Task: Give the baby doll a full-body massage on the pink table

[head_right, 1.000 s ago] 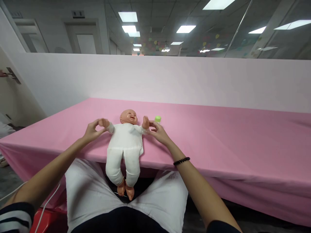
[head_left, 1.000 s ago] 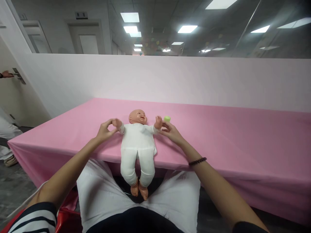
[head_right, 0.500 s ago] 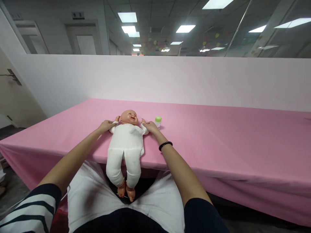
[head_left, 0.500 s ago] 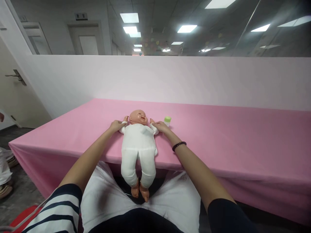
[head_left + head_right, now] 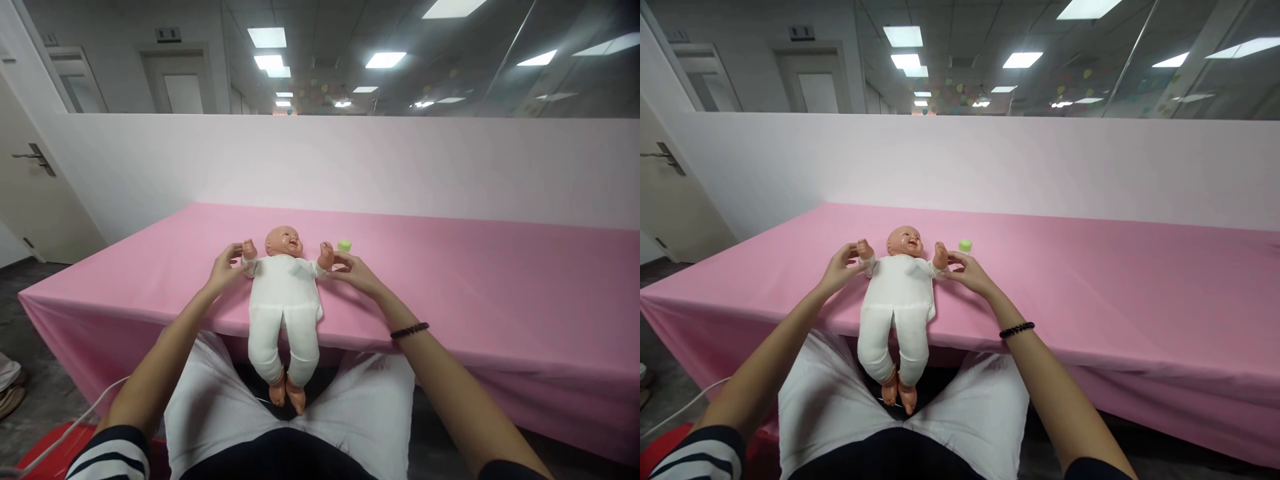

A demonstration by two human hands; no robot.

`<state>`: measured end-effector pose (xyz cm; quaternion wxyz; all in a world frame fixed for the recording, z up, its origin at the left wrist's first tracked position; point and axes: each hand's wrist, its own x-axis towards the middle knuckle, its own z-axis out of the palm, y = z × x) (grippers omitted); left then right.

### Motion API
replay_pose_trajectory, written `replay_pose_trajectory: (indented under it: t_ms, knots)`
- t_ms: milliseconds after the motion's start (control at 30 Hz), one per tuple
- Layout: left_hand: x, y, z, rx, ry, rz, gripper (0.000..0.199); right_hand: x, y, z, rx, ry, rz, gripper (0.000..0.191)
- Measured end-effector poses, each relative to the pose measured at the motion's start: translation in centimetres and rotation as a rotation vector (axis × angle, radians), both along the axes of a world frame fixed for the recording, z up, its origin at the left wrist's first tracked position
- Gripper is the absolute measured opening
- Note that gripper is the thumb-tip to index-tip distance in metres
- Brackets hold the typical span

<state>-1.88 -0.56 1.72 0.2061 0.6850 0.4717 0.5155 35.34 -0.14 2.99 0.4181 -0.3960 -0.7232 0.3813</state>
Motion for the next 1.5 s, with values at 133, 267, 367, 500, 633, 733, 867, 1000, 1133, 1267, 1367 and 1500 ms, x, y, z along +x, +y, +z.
replay_pose_trajectory:
  t_ms: [133, 267, 367, 500, 633, 733, 867, 1000, 1133, 1267, 1367, 1500]
  knots:
    - [-0.7, -2.5, 0.1, 0.113, 0.261, -0.081, 0.033, 0.6, -1.7, -0.9, 0.089, -0.108, -0.001, 0.045]
    - [-1.4, -2.9, -0.4, 0.235, 0.471, -0.096, 0.035, 0.6, -2.6, -1.7, 0.198, -0.157, 0.03, 0.032]
    - [-2.0, -2.9, -0.7, 0.325, 0.637, -0.105, 0.035, 0.4, -3.0, -2.4, 0.278, -0.198, 0.047, 0.027]
    - [-2.5, -3.1, -0.8, 0.345, 0.785, -0.174, 0.025, 0.2, -3.5, -3.2, 0.316, -0.29, 0.061, 0.028]
    - [-2.8, -3.1, -0.8, 0.315, 0.733, -0.185, 0.022, 0.2, -3.5, -3.0, 0.282, -0.239, 0.077, 0.028]
    - [-2.4, -2.4, -0.5, 0.292, 0.494, -0.1, 0.021, 0.0, -2.9, -2.2, 0.166, -0.092, 0.044, 0.032]
    - [-0.9, -0.4, 0.3, 0.182, 0.081, 0.064, 0.037, -0.9, -0.9, -0.8, 0.061, 0.154, -0.059, 0.058]
    - [0.6, 2.8, 1.1, -0.042, -0.041, 0.128, 0.044, -2.4, 2.2, 0.0, -0.06, 0.283, -0.154, 0.069]
    - [1.1, 5.5, 1.0, -0.258, 0.121, 0.184, 0.037, -3.6, 4.8, 0.2, -0.222, 0.203, -0.288, 0.054]
    - [1.0, 7.1, 0.0, -0.402, 0.182, 0.158, 0.04, -4.3, 5.9, -0.4, -0.317, 0.083, -0.359, 0.037]
    - [0.8, 7.6, -0.7, -0.458, 0.189, 0.146, 0.041, -4.4, 6.0, -1.2, -0.346, 0.037, -0.321, 0.023]
    - [0.6, 7.6, -1.0, -0.459, 0.192, 0.147, 0.043, -4.3, 6.6, -2.3, -0.382, 0.002, -0.319, 0.022]
